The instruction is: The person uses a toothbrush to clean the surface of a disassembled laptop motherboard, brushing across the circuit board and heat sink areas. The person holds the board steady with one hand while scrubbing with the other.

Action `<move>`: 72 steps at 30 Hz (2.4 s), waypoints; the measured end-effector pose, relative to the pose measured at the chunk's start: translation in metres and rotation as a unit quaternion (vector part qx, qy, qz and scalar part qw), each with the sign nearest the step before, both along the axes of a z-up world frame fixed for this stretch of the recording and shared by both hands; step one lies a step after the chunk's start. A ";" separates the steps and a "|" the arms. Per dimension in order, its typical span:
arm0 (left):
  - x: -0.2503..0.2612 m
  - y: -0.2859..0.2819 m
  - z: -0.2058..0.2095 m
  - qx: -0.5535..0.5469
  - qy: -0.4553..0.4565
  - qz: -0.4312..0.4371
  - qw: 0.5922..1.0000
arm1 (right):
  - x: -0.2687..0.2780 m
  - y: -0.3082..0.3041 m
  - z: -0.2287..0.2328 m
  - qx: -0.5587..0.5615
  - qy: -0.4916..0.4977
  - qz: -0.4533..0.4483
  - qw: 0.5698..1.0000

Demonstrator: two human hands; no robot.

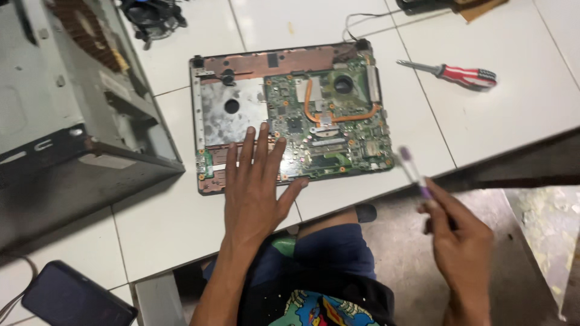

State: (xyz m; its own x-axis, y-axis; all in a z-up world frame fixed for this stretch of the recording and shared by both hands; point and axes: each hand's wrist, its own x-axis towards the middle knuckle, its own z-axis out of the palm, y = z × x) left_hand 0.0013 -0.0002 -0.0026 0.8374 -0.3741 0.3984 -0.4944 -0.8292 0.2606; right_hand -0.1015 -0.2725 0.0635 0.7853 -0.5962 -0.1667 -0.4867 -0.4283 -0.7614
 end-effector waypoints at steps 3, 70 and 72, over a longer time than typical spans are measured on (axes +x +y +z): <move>0.000 -0.002 0.003 -0.006 0.002 0.005 1.000 | -0.013 -0.010 -0.039 -0.098 -0.080 0.161 0.979; -0.036 0.056 -0.005 -0.109 0.026 0.099 0.989 | 0.041 0.010 -0.036 -0.337 -0.191 0.340 0.857; -0.035 0.056 -0.005 -0.090 0.016 0.106 0.990 | 0.037 0.002 -0.037 -0.350 -0.151 0.316 0.869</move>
